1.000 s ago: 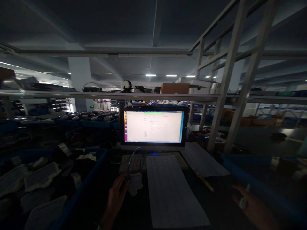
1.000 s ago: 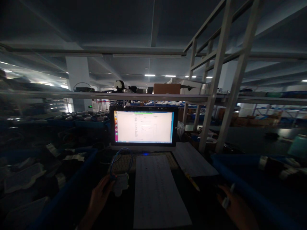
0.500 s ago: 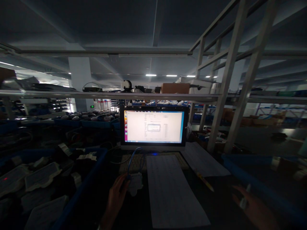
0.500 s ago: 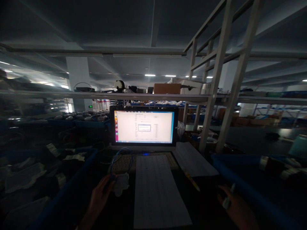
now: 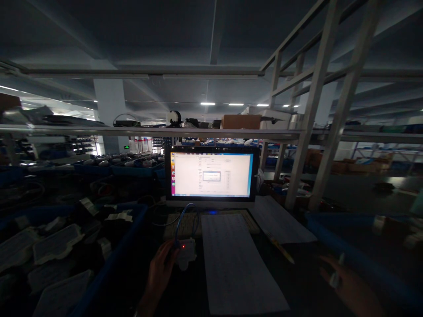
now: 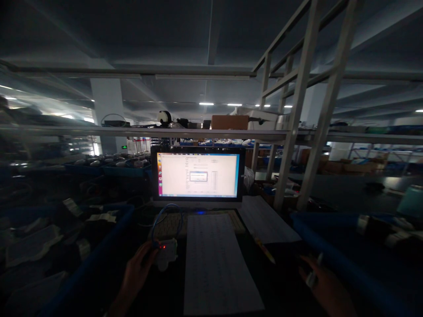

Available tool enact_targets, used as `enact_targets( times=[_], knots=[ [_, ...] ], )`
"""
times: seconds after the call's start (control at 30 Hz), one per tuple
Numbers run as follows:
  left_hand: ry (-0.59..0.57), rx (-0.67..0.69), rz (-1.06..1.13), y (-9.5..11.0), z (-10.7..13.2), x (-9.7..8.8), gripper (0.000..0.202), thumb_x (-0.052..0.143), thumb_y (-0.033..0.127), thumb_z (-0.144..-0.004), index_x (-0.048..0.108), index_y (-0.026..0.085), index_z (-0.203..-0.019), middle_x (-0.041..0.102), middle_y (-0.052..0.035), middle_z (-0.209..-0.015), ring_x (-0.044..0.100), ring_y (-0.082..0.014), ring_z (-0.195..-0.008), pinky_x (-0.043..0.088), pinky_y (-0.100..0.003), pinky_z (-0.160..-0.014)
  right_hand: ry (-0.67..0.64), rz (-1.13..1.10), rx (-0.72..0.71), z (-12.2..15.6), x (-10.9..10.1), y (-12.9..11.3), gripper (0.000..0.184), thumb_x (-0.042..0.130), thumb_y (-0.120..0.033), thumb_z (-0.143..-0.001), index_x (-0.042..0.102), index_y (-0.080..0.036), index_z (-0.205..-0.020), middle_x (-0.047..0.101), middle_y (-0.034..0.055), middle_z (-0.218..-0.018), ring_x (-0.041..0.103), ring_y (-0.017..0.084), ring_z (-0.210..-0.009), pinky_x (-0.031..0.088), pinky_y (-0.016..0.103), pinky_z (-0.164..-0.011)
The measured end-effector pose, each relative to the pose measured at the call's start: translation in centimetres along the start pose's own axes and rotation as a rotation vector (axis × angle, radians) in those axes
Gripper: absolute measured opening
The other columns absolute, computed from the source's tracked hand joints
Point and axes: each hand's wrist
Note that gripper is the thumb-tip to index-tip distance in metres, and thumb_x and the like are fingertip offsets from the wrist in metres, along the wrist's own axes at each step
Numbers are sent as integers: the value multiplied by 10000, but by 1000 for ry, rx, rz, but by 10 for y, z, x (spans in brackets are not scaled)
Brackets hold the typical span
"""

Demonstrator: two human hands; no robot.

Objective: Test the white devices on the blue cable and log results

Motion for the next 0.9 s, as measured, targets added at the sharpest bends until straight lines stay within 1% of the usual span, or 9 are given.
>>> enact_targets(
  times=[0.1,0.2,0.27,0.37,0.5,0.63,0.77,0.9],
  knots=[
    [9,-1,-1,0,0,0,442,517,589,-789,702,209,-916,729,-81,-958,693,-224,-903,575,-335,-807,-31,-41,22,0,-2,-4,427,484,-503,-721,655,-222,-994,708,107,-1020,692,264,-780,559,399,-705],
    [22,-4,-7,-2,1,1,438,522,591,-786,703,211,-908,729,-77,-955,693,-225,-905,574,-340,-812,-21,-44,35,0,-5,-9,426,480,-503,-724,650,-216,-989,706,116,-1019,689,278,-792,556,412,-706],
    [21,-2,-23,-4,1,2,432,525,583,-788,702,211,-916,728,-77,-952,692,-228,-903,573,-347,-814,-16,-33,48,0,-7,-12,442,461,-510,-727,649,-201,-981,709,130,-985,688,290,-782,557,423,-693],
    [12,12,-35,-9,2,2,428,521,575,-795,699,210,-932,727,-81,-957,692,-227,-900,569,-351,-822,-17,-31,78,-2,-7,-12,471,432,-524,-723,644,-182,-967,715,137,-894,686,299,-728,558,432,-656],
    [8,7,-30,-12,3,3,437,516,576,-801,697,206,-948,723,-86,-981,688,-229,-916,565,-351,-830,-16,-47,80,-4,-6,-8,457,435,-518,-724,645,-173,-937,711,147,-885,685,297,-727,556,432,-679],
    [-3,-14,-37,-11,2,2,456,509,598,-793,697,209,-939,723,-85,-971,687,-234,-912,567,-363,-825,-22,-57,73,-4,-4,-6,432,444,-518,-733,645,-194,-935,716,128,-874,686,292,-727,555,425,-665],
    [-1,-21,-30,-8,2,2,481,504,615,-785,698,200,-932,722,-93,-976,685,-237,-921,562,-368,-839,16,-28,60,-4,-3,-7,454,438,-525,-719,649,-180,-923,710,151,-919,686,296,-740,551,433,-684],
    [9,-36,-35,-5,2,2,496,498,636,-776,702,207,-918,727,-88,-973,689,-239,-913,569,-364,-815,21,-37,48,-4,-4,-9,445,436,-528,-717,647,-190,-916,714,142,-885,685,297,-732,549,437,-675]
  ],
)
Point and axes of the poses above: each hand's wrist, its own z-axis away from the middle knuckle, its own x-axis out of the palm, y = z × x
